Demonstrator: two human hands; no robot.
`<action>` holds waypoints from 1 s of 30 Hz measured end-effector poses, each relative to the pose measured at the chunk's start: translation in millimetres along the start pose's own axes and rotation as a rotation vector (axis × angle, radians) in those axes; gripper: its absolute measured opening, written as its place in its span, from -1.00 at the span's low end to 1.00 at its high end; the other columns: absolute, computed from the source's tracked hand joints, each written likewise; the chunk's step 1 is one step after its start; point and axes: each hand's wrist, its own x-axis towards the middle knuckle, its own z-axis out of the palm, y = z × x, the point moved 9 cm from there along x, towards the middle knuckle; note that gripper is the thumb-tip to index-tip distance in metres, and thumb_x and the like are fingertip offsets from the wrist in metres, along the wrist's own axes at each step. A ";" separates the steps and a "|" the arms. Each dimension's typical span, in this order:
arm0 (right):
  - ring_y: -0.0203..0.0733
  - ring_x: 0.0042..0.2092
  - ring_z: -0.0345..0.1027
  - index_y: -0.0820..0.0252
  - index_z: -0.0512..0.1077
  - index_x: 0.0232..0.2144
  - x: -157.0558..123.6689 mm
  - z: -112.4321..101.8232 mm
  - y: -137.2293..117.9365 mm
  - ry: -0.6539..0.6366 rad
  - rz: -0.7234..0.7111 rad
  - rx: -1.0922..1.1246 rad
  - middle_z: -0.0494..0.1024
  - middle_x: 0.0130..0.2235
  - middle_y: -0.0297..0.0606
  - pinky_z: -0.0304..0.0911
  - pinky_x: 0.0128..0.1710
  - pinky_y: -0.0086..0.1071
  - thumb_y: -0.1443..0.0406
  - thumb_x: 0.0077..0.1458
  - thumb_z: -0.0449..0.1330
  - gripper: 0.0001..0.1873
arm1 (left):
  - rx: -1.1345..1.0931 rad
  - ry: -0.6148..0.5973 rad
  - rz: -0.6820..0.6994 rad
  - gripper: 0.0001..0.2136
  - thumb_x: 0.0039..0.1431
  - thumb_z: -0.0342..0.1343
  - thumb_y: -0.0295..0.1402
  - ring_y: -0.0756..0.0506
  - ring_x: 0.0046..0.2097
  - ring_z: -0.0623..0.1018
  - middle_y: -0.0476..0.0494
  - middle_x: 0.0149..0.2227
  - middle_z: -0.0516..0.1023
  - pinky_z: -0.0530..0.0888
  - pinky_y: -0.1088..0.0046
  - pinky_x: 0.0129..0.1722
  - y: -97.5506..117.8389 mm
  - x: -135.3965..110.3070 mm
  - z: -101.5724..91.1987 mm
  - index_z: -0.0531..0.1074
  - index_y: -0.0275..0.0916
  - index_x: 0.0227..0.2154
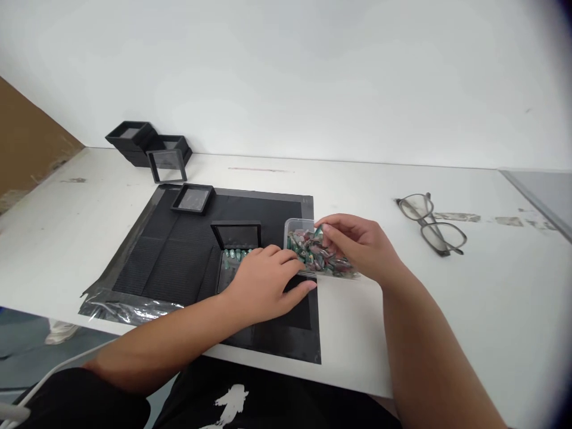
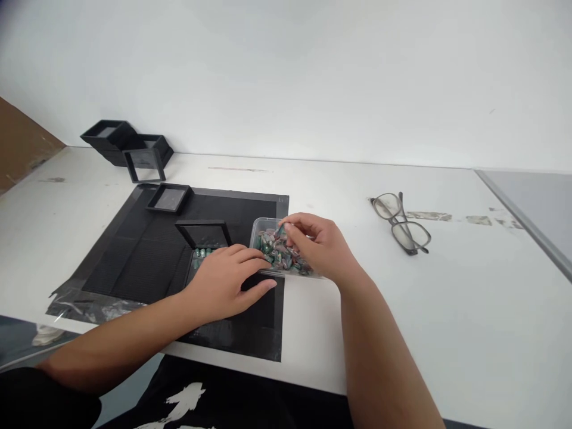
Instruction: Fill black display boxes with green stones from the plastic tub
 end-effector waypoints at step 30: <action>-0.36 -0.55 0.14 0.07 0.55 -0.33 -27.7 59.2 -44.1 -0.249 -0.155 0.617 0.40 -0.54 -0.40 0.10 -0.59 -0.42 0.10 0.17 0.29 -0.80 | -0.244 0.767 0.306 -0.71 0.28 0.18 -0.17 0.11 -0.43 0.57 0.09 -0.45 0.63 0.53 0.61 -0.37 11.0 -25.5 -74.5 0.49 -0.19 -0.02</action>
